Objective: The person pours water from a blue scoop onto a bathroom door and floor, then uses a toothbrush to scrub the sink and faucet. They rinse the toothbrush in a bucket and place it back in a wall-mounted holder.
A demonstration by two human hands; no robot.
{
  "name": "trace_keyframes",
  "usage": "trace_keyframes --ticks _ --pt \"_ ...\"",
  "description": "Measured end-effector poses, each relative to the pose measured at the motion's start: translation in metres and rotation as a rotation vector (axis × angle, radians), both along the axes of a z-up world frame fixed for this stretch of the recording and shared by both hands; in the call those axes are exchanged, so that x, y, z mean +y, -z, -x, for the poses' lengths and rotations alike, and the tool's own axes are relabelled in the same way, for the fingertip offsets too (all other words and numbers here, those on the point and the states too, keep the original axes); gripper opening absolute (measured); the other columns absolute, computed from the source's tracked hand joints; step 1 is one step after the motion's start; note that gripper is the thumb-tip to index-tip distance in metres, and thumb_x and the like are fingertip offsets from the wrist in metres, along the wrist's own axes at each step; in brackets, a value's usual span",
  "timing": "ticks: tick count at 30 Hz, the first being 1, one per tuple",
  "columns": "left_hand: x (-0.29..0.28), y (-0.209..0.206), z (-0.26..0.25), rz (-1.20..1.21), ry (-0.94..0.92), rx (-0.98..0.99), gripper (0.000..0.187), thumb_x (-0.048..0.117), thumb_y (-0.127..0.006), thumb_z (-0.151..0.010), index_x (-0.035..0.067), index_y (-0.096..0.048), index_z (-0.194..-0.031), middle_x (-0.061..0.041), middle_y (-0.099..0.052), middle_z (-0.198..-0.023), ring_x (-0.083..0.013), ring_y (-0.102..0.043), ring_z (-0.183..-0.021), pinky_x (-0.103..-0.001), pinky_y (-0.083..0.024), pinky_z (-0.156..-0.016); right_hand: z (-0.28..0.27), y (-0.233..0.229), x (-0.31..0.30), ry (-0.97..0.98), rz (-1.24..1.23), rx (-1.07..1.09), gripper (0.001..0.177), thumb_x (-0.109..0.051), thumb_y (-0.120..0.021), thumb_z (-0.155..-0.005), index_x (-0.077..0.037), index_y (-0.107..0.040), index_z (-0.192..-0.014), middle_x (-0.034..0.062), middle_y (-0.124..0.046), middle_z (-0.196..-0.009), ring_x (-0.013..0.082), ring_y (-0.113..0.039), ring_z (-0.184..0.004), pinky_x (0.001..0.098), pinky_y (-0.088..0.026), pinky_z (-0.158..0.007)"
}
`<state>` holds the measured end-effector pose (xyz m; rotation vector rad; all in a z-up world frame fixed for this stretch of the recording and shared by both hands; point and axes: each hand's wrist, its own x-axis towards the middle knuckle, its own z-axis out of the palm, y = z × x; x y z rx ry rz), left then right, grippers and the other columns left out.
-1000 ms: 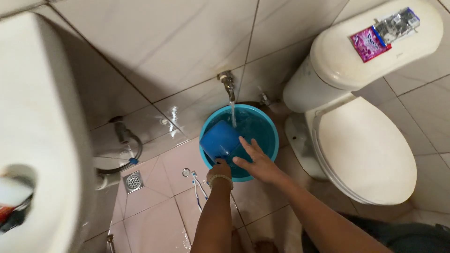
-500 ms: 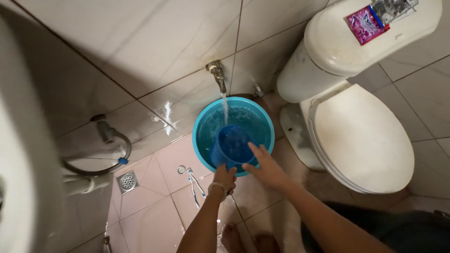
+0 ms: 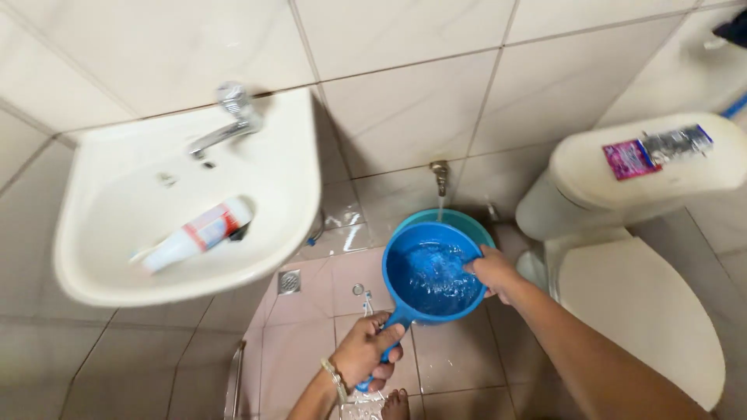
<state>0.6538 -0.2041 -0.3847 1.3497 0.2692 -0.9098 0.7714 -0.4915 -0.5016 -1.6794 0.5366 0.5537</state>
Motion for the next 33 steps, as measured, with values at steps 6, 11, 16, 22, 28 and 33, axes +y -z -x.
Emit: trace_keyframes --ticks 6,11,16,22,28,33 --pt "0.051 -0.055 0.046 0.091 -0.112 -0.142 0.032 0.032 -0.054 -0.106 0.000 -0.056 -0.106 -0.012 -0.068 -0.079 -0.0105 -0.054 -0.045 -0.028 -0.048 -0.037 0.008 -0.094 0.041 -0.189 0.051 -0.190 0.021 -0.002 -0.065 -0.082 -0.011 -0.070 -0.101 0.0056 -0.056 -0.067 0.0165 -0.045 -0.049 0.0323 -0.031 -0.040" --pt "0.105 -0.060 0.100 0.448 -0.481 -0.222 0.049 0.036 -0.046 -0.103 -0.009 -0.057 -0.119 -0.024 -0.075 -0.092 -0.0212 -0.069 -0.058 -0.027 -0.058 -0.051 0.023 -0.141 0.088 -0.290 -0.079 -0.226 0.013 -0.001 -0.061 -0.084 -0.005 -0.065 -0.095 0.0053 -0.054 -0.067 0.0141 -0.043 -0.051 0.0298 -0.027 -0.040" --pt "0.104 -0.056 0.152 0.543 -0.770 -0.654 0.043 0.029 -0.061 -0.103 -0.001 -0.055 -0.133 -0.024 -0.067 -0.116 -0.0253 -0.071 -0.092 -0.037 -0.062 -0.083 0.042 -0.170 0.149 -0.434 -0.143 -0.255 0.012 0.002 -0.060 -0.082 -0.003 -0.063 -0.092 0.0060 -0.051 -0.064 0.0134 -0.042 -0.048 0.0285 -0.024 -0.038" --pt "0.107 -0.092 0.199 -0.745 -0.886 -1.258 0.075 0.038 -0.082 -0.075 0.005 -0.053 -0.136 -0.019 -0.032 -0.156 -0.0382 -0.040 -0.140 -0.051 -0.041 -0.106 0.089 -0.207 0.226 -0.645 -0.221 -0.284 0.012 0.005 -0.059 -0.080 -0.002 -0.059 -0.090 0.0058 -0.052 -0.059 0.0119 -0.041 -0.043 0.0266 -0.023 -0.033" --pt "0.149 -0.146 0.271 -1.051 -1.052 -1.789 0.031 0.029 -0.076 -0.093 0.007 -0.055 -0.100 -0.013 -0.068 -0.122 -0.0370 -0.055 -0.142 -0.049 -0.041 -0.120 0.162 -0.271 0.304 -0.905 -0.249 -0.239 0.011 0.003 -0.059 -0.079 -0.005 -0.059 -0.087 0.0056 -0.047 -0.057 0.0118 -0.037 -0.041 0.0260 -0.020 -0.033" --pt "0.182 -0.200 0.333 -0.794 -1.289 -1.972 0.025 0.009 -0.068 -0.093 0.006 -0.045 -0.103 -0.005 -0.056 -0.090 -0.0177 -0.054 -0.090 -0.043 -0.045 -0.110 0.224 -0.332 0.364 -1.095 -0.295 -0.240 0.006 -0.002 -0.060 -0.081 -0.006 -0.056 -0.082 0.0031 -0.042 -0.056 0.0105 -0.034 -0.041 0.0248 -0.019 -0.034"
